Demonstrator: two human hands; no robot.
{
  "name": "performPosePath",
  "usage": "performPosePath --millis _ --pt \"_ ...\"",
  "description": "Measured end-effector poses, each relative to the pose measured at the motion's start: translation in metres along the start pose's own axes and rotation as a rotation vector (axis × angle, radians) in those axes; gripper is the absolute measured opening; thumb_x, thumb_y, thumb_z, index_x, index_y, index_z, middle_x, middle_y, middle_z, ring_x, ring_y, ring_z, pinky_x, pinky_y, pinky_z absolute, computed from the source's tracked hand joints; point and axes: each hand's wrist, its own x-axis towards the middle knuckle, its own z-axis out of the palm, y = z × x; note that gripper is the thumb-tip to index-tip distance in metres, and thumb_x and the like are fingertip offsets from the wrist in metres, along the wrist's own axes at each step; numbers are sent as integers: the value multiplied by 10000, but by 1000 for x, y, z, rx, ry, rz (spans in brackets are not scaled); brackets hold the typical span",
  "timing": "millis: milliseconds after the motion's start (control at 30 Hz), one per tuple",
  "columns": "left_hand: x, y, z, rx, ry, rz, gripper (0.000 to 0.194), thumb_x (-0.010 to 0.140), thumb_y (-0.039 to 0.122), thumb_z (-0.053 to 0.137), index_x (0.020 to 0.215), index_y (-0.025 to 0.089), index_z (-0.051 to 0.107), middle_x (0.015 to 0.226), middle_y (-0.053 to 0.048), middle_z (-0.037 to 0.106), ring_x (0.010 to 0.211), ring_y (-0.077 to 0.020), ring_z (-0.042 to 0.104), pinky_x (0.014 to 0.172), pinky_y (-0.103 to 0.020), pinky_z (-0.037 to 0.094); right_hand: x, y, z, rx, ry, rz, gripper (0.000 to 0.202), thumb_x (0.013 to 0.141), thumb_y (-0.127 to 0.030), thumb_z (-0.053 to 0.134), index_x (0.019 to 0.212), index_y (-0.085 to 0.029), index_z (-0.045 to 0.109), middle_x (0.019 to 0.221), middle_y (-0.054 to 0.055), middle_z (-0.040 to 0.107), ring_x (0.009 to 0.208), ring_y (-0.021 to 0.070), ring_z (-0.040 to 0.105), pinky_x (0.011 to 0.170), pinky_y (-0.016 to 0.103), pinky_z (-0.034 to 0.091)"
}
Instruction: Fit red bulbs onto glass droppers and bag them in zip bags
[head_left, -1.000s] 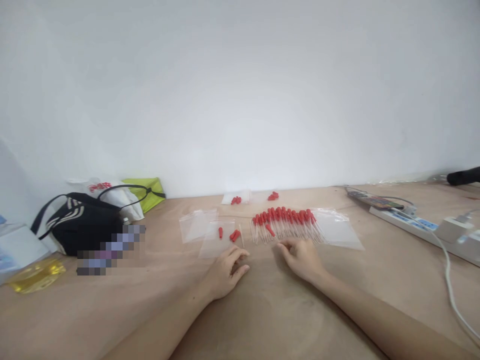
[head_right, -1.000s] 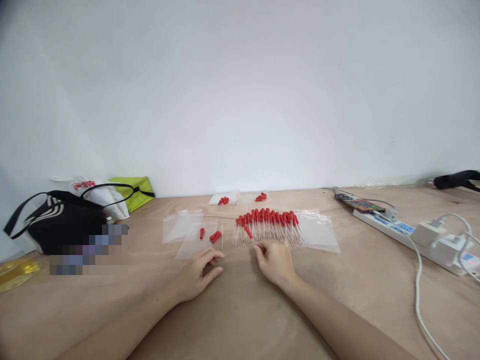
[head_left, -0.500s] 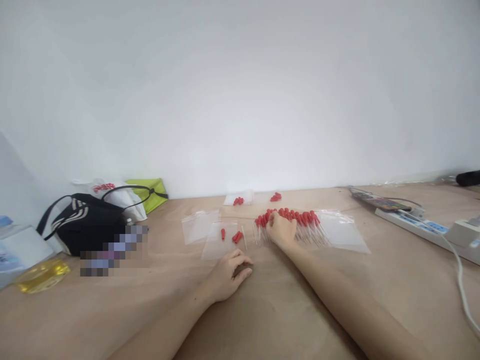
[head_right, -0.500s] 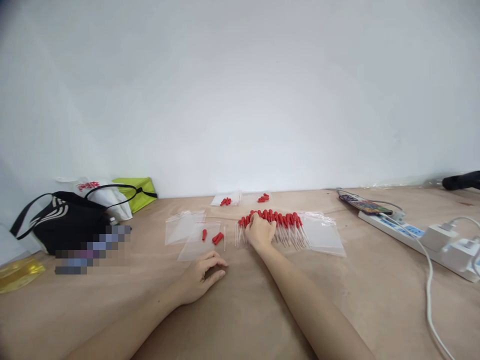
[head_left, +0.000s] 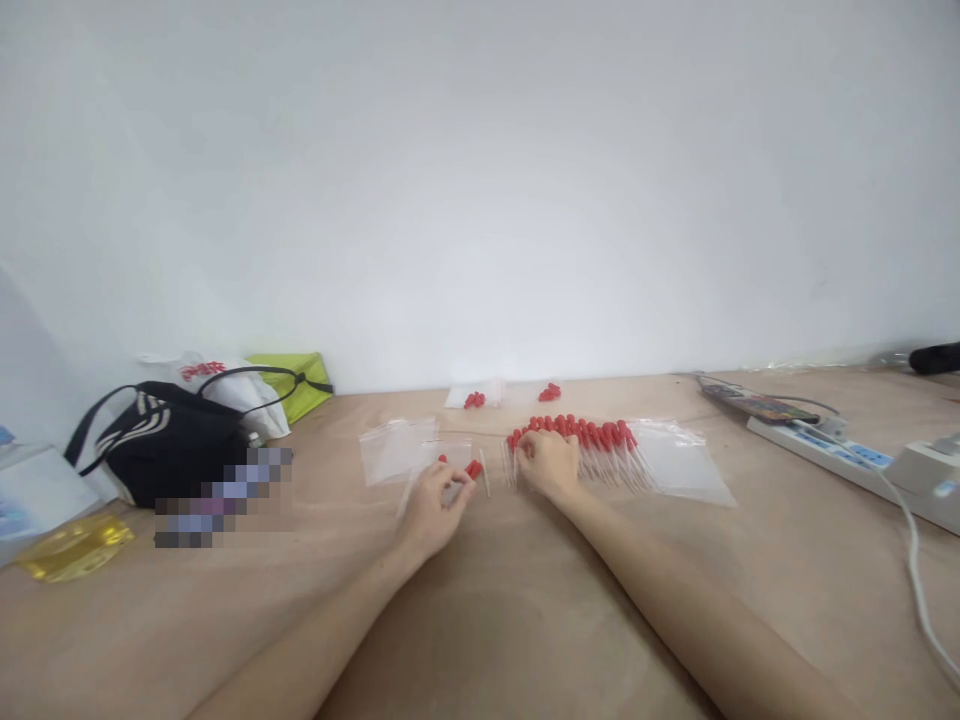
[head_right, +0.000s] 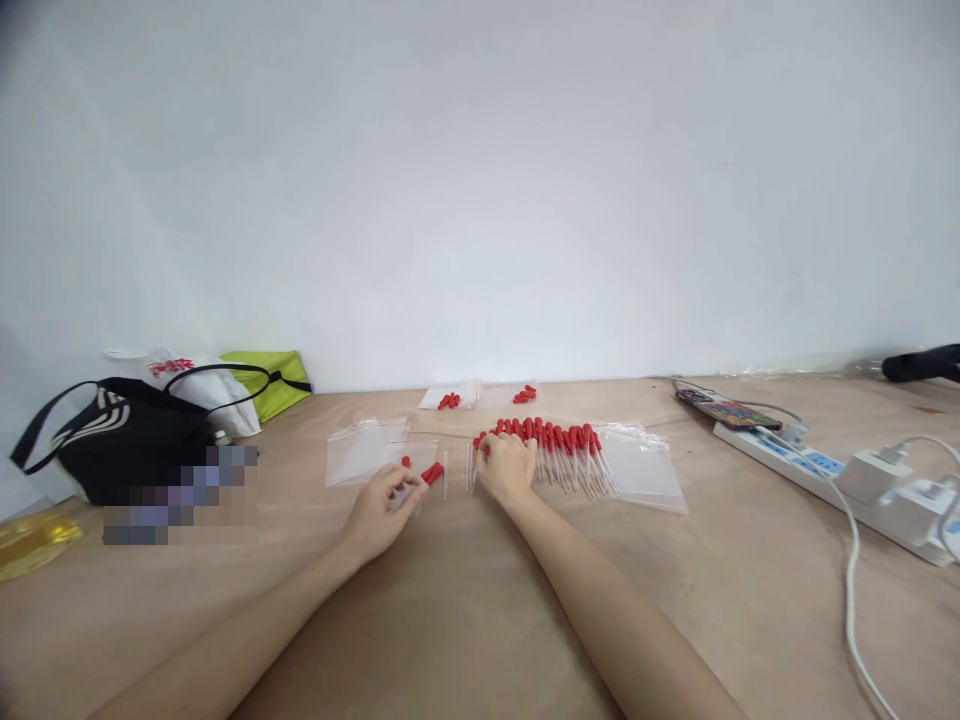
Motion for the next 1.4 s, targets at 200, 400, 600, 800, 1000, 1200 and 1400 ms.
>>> performPosePath --millis 200,400,600,800,1000,1200,1400 --pt "39 -26 0 207 40 -341 142 766 264 496 853 163 545 900 -73 532 821 -199 551 715 -283 413 -1 -19 3 -35 -100 -20 187 739 -257 444 783 -212 620 823 48 647 825 185 548 733 328 213" --pt "64 -42 11 212 -47 -417 135 699 187 558 832 180 537 722 -47 595 777 -220 576 677 -275 395 6 -30 8 -97 -175 79 180 721 -189 460 772 -146 627 799 122 650 745 212 592 746 352 220" --pt "80 -41 19 102 -62 -391 177 611 102 608 768 169 562 627 -22 606 716 -215 591 642 -268 406 9 -34 7 -141 -208 97 214 722 -127 437 794 -139 638 812 134 654 736 213 605 758 369 213" --pt "72 -22 17 -115 74 -288 151 772 179 470 900 139 540 754 -43 621 672 -154 606 656 -253 440 7 -43 8 -183 -197 8 230 735 -97 421 719 -137 647 770 136 658 784 235 583 782 383 200" --pt "15 -1 15 -340 11 -157 77 700 202 577 700 148 522 735 -14 601 702 -141 597 656 -236 463 -22 -17 -2 -175 -66 -80 231 802 -168 354 889 -103 558 913 164 599 901 255 496 762 368 255" --pt "-21 10 29 -566 -159 -84 121 682 171 590 761 152 500 719 2 511 681 -133 543 593 -227 458 -76 55 -10 244 84 -392 188 848 -203 267 778 -179 440 704 51 534 624 161 468 610 289 358" --pt "-21 19 25 -335 -185 62 210 817 222 447 979 183 576 776 -17 493 700 -145 518 665 -276 422 -84 56 -16 338 81 -534 400 742 -9 287 1056 -185 462 903 78 552 825 185 499 705 324 357"
